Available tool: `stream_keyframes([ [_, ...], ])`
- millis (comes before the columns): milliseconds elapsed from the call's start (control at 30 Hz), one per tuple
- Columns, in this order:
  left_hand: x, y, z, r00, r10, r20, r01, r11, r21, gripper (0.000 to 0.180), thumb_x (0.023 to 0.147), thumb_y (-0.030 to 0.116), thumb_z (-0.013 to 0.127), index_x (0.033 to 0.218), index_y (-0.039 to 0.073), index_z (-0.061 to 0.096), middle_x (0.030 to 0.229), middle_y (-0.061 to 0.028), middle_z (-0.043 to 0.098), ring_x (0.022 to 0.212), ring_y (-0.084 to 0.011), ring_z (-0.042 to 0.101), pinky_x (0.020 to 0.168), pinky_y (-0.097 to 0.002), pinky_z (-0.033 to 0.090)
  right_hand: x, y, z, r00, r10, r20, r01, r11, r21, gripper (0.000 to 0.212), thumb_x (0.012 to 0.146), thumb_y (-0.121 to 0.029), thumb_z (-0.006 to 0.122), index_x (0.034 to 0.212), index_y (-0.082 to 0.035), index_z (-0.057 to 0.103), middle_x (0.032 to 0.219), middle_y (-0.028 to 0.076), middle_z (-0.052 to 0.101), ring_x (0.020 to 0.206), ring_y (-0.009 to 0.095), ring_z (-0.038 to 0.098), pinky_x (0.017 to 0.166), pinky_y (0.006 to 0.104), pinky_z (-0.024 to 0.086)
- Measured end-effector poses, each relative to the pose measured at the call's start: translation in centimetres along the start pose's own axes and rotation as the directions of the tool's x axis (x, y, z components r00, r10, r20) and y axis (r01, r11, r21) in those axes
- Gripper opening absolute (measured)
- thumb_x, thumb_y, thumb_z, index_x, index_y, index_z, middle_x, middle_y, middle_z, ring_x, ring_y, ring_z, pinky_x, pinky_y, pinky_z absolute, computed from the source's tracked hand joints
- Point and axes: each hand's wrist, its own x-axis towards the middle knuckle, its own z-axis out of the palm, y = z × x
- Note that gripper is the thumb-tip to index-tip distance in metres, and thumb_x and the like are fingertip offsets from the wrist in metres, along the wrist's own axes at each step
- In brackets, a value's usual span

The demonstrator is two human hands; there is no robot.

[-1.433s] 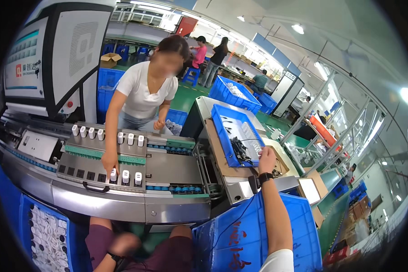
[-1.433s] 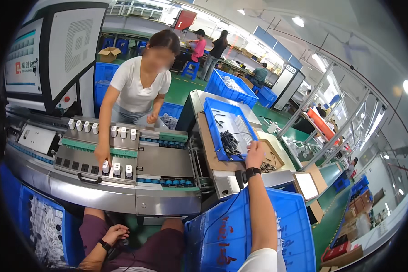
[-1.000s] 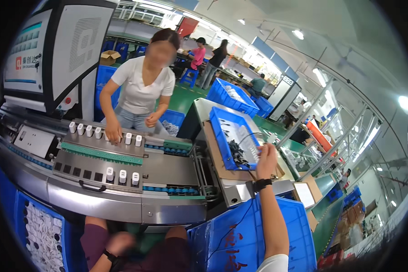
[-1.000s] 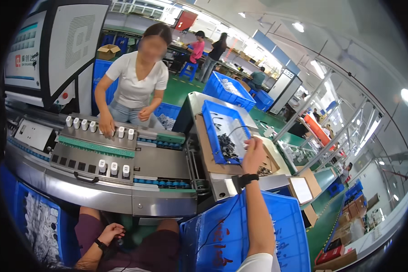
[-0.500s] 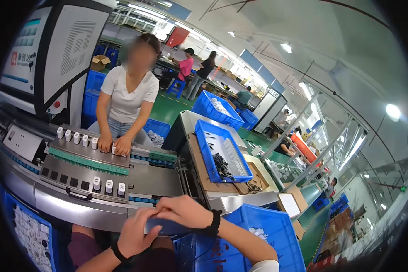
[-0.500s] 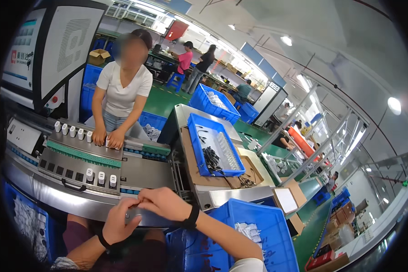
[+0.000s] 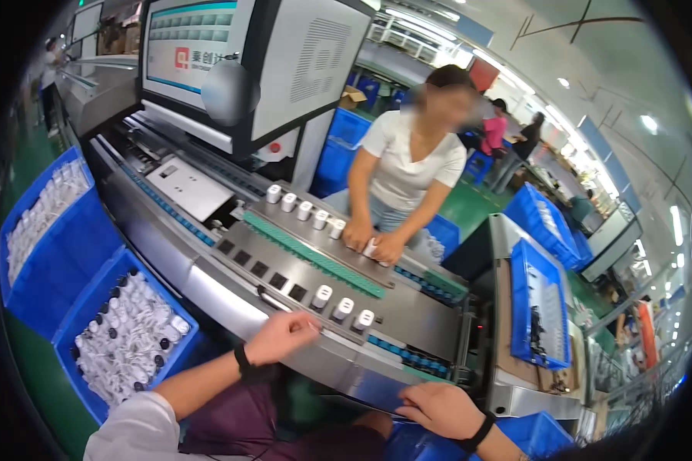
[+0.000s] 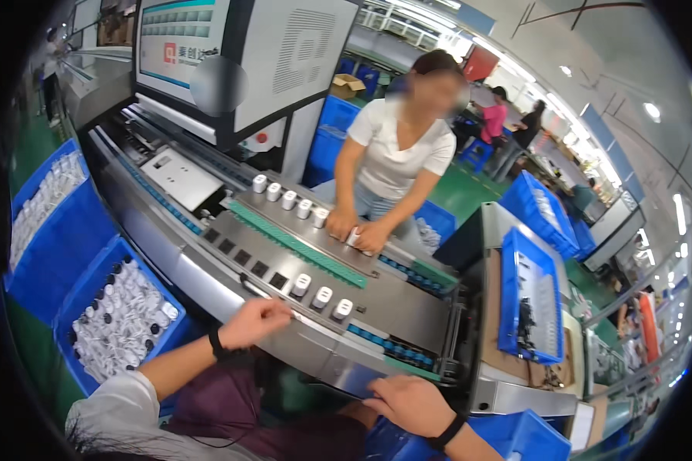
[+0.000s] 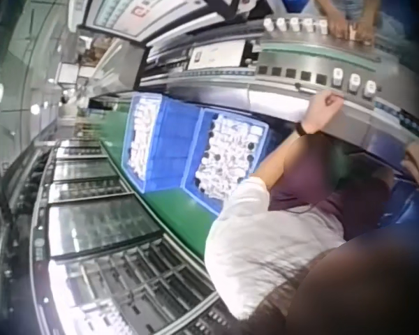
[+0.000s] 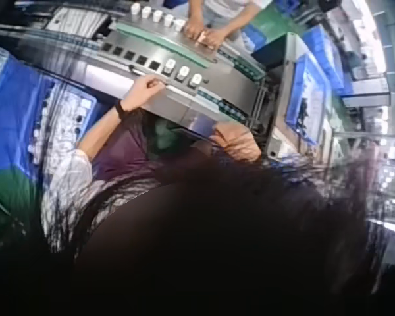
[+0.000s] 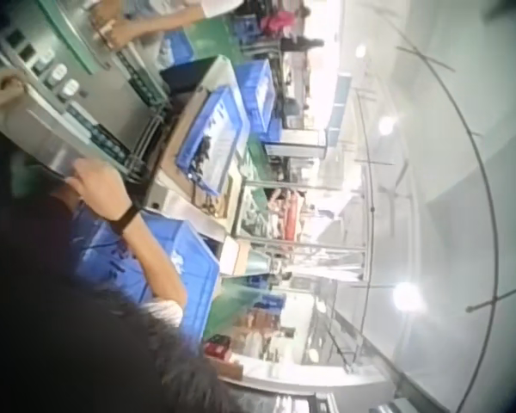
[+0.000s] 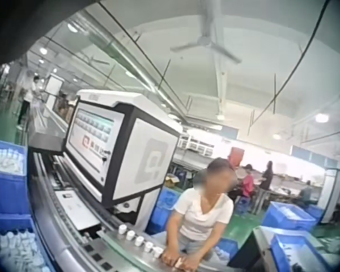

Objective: Assembling and testing electronic components on a factory production line.

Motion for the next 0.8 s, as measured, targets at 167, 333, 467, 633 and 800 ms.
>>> stream_keyframes([
  [167, 8.3, -5.5, -13.4, 0.903, 0.110, -0.415, -0.027, 0.980, 0.200, 0.021, 0.092, 0.018, 0.073, 0.102, -0.001, 0.072, 0.080, -0.0050, 0.070, 0.073, -0.0119, 0.064, 0.067, -0.0307, 0.052, 0.6, 0.5, -0.4, 0.998, -0.012, 0.061, 0.015, 0.999, -0.044, 0.026, 0.097, -0.034, 0.069, 0.107, -0.010, 0.067, 0.086, 0.011, 0.069, 0.084, 0.033, 0.070, 0.074, 0.0424, 0.056],
  [333, 16.8, -13.2, -22.9, 0.742, 0.273, -0.613, 0.073, 0.875, 0.479, 0.018, 0.089, 0.018, 0.071, 0.095, 0.001, 0.072, 0.087, -0.0167, 0.074, 0.083, -0.0309, 0.073, 0.076, -0.0418, 0.057, 0.8, 2.1, 0.3, 0.997, 0.015, 0.072, -0.012, 0.999, -0.042, 0.027, 0.096, -0.034, 0.069, 0.107, -0.009, 0.068, 0.088, 0.010, 0.071, 0.085, 0.032, 0.070, 0.076, 0.0415, 0.057],
  [467, 20.6, -13.7, -24.2, 0.782, 0.368, -0.503, 0.143, 0.679, 0.720, 0.014, 0.085, 0.017, 0.068, 0.088, 0.004, 0.072, 0.089, -0.0207, 0.073, 0.089, -0.0410, 0.071, 0.083, -0.0499, 0.057, 0.6, 2.7, 0.6, 0.992, 0.086, 0.095, -0.084, 0.996, -0.019, 0.026, 0.096, -0.033, 0.069, 0.107, -0.009, 0.068, 0.089, 0.010, 0.071, 0.085, 0.032, 0.070, 0.076, 0.0413, 0.057],
  [633, 22.3, -13.3, -26.0, 0.928, 0.234, -0.291, 0.178, 0.406, 0.896, 0.011, 0.084, 0.013, 0.066, 0.085, 0.005, 0.074, 0.090, -0.0225, 0.073, 0.088, -0.0427, 0.071, 0.083, -0.0516, 0.058, 1.4, 3.9, 0.5, 0.988, 0.127, 0.089, -0.126, 0.992, -0.016, 0.027, 0.096, -0.031, 0.070, 0.109, -0.008, 0.069, 0.090, 0.010, 0.072, 0.089, 0.032, 0.071, 0.079, 0.0414, 0.057],
  [800, 22.8, -12.1, -24.2, 0.944, 0.238, -0.230, 0.176, 0.227, 0.958, 0.012, 0.087, 0.011, 0.063, 0.083, 0.004, 0.072, 0.087, -0.0224, 0.073, 0.087, -0.0411, 0.072, 0.080, -0.0500, 0.059, 0.9, 4.2, -0.4, 0.978, 0.200, 0.066, -0.202, 0.979, 0.013, 0.026, 0.096, -0.030, 0.069, 0.110, -0.007, 0.069, 0.092, 0.010, 0.072, 0.090, 0.032, 0.070, 0.080, 0.0414, 0.056],
])
